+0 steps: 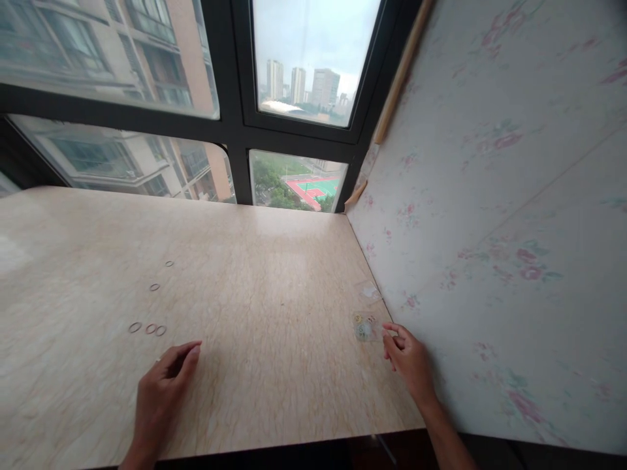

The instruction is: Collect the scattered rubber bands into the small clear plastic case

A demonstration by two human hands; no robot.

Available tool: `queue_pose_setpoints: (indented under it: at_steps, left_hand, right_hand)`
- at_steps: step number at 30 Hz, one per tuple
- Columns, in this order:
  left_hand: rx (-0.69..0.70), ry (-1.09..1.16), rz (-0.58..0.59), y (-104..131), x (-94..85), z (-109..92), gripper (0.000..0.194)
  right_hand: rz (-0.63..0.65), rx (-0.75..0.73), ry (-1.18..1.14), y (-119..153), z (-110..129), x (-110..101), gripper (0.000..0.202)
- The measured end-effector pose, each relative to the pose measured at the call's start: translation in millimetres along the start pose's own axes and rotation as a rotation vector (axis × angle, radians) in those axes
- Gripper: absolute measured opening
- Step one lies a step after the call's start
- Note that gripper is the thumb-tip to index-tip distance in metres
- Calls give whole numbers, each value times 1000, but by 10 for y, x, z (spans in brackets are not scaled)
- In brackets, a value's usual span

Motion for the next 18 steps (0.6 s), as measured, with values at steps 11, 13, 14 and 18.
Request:
queue_pose_setpoints:
  at_steps: [11, 13, 14, 18]
  left_hand:
    - [-115, 202, -171, 48, -202, -36, 35]
    - [-111, 174, -266, -12, -342, -21, 36]
    - [-101, 147, -294, -65, -407, -9, 35]
    - [-45, -51, -207, -388, -541, 110, 32]
  right_hand:
    - [201, -399, -35, 667, 105, 593, 41]
    - [180, -436, -31, 667, 57, 623, 41]
    - [169, -437, -30, 649, 27, 626, 42]
    - [219, -463, -3, 596, -53, 650, 42]
Point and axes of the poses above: each hand's wrist, its own y-axis away from the middle knuckle, its own x-axis out of the palm, z = x × y, the point moved 6 cm from there along -y, towards the middle knuckle, and after that the axes turned 15 degrees about -z, right-handed, at the moved point
